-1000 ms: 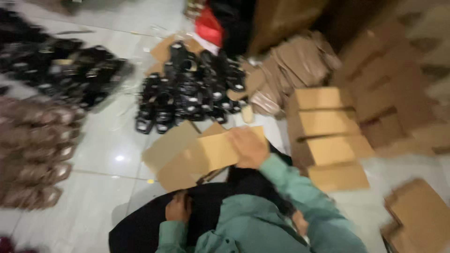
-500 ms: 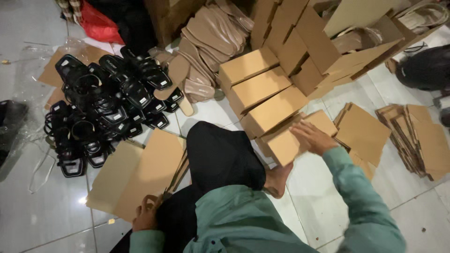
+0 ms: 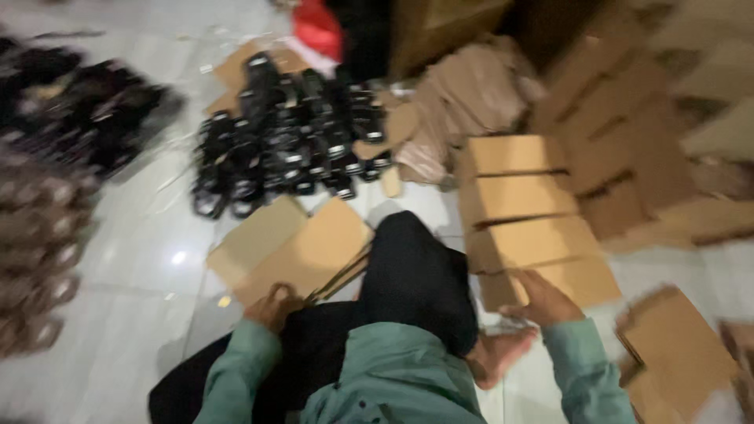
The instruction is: The person sits on the floor and repeatedly picks up pairs of black sandals, places them into small cardboard boxes, and closes the boxes. The person then stacks the closed boxes to the side.
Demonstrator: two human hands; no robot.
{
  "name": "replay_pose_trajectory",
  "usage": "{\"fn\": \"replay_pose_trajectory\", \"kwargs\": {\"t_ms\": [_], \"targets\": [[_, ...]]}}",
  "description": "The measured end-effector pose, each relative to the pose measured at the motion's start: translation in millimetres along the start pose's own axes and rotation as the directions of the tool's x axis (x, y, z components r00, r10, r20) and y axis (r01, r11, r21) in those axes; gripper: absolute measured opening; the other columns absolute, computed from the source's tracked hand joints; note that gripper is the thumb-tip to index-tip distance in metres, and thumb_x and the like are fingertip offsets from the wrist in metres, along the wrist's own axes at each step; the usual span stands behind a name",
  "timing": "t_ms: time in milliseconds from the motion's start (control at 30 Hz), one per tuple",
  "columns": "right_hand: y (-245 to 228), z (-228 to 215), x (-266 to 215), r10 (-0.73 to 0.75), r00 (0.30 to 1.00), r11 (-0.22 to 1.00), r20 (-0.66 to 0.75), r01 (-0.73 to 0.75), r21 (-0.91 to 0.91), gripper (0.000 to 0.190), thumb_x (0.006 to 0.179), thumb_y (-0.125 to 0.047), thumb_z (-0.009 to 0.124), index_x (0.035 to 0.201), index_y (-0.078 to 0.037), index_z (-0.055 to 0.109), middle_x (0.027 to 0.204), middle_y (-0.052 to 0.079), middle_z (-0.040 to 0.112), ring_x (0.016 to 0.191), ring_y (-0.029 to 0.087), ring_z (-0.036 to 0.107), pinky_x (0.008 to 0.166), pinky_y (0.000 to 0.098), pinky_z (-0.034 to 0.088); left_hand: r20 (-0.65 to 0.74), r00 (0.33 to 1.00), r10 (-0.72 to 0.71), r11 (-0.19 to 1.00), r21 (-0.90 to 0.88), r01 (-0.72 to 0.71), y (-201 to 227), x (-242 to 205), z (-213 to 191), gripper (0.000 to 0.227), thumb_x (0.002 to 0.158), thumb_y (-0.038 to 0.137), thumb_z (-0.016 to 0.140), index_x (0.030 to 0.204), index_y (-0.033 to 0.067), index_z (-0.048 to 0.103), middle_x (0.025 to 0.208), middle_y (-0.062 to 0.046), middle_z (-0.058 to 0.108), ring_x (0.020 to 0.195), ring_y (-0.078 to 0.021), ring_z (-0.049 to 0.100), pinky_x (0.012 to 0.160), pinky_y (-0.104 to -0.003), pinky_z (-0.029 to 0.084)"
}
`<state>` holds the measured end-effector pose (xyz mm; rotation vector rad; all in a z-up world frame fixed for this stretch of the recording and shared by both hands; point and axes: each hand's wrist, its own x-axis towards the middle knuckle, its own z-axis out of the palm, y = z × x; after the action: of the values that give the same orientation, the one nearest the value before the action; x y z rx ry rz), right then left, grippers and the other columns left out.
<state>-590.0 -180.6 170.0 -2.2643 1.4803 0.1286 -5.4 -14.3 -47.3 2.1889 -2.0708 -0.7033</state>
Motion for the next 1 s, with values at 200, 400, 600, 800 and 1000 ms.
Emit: {"fn": "replay_pose_trajectory", "kwargs": {"t_ms": [200, 400, 600, 800, 1000], "targets": [[-159, 84, 94, -0.521, 0.843, 0.798, -0.133, 0.536, 0.276, 0.054, 0.084, -0.035, 0.079, 0.129, -0.01, 0.064, 0.125, 0.014, 0.068, 0.118, 0.034, 0.065, 0.098, 0.0417, 0.052, 0.164, 0.979, -0.12, 0.989, 0.102, 0.104, -3, 16, 22, 0.037, 0.1, 0.041, 0.053, 0.137, 0.0369, 0.05, 0.16, 0.008, 0.031, 0.125, -0.0314, 0.056, 0.095, -0.055, 0.053], [-265, 209, 130, -0.77, 0.539, 0.623, 0.341, 0.751, 0.218, 0.058, 0.09, -0.031, 0.076, 0.138, -0.007, 0.055, 0.136, 0.022, 0.054, 0.13, 0.042, 0.049, 0.105, 0.0517, 0.043, -0.37, 0.904, 0.216, 0.931, 0.357, -0.077, 6, 1, 25, 0.032, 0.094, 0.036, 0.058, 0.126, 0.0319, 0.059, 0.147, -0.008, 0.05, 0.131, -0.0342, 0.051, 0.105, -0.06, 0.044], [-259, 188, 163, -0.747, 0.631, 0.655, -0.21, 0.752, -0.072, 0.055, 0.079, -0.034, 0.078, 0.125, -0.008, 0.062, 0.122, 0.023, 0.059, 0.118, 0.042, 0.055, 0.106, 0.0532, 0.041, -0.568, 0.734, 0.373, 0.928, 0.236, -0.289, 31, -21, -56, 0.038, 0.073, 0.024, 0.078, 0.108, 0.0161, 0.065, 0.136, -0.013, 0.059, 0.134, -0.0361, 0.056, 0.112, -0.057, 0.045], [-246, 115, 217, -0.867, 0.424, 0.496, -0.262, 0.786, -0.37, 0.031, 0.088, -0.036, 0.068, 0.103, -0.01, 0.071, 0.101, 0.008, 0.068, 0.105, 0.029, 0.064, 0.104, 0.0525, 0.048, -0.796, 0.451, -0.404, 0.821, -0.533, -0.205, 52, -58, -85, 0.056, 0.061, 0.023, 0.098, 0.101, 0.005, 0.062, 0.124, -0.014, 0.064, 0.12, -0.0327, 0.063, 0.098, -0.043, 0.054], [-311, 136, 231, -0.668, 0.716, 0.632, 0.2, 0.689, -0.356, 0.043, 0.104, -0.054, 0.052, 0.099, -0.016, 0.07, 0.091, 0.01, 0.07, 0.083, 0.032, 0.068, 0.077, 0.0517, 0.054, -0.55, 0.425, -0.719, 0.417, -0.831, -0.369, 30, -29, -18, 0.047, 0.094, 0.011, 0.076, 0.134, 0.005, 0.052, 0.137, -0.019, 0.059, 0.128, -0.0303, 0.061, 0.106, -0.04, 0.052]]}}
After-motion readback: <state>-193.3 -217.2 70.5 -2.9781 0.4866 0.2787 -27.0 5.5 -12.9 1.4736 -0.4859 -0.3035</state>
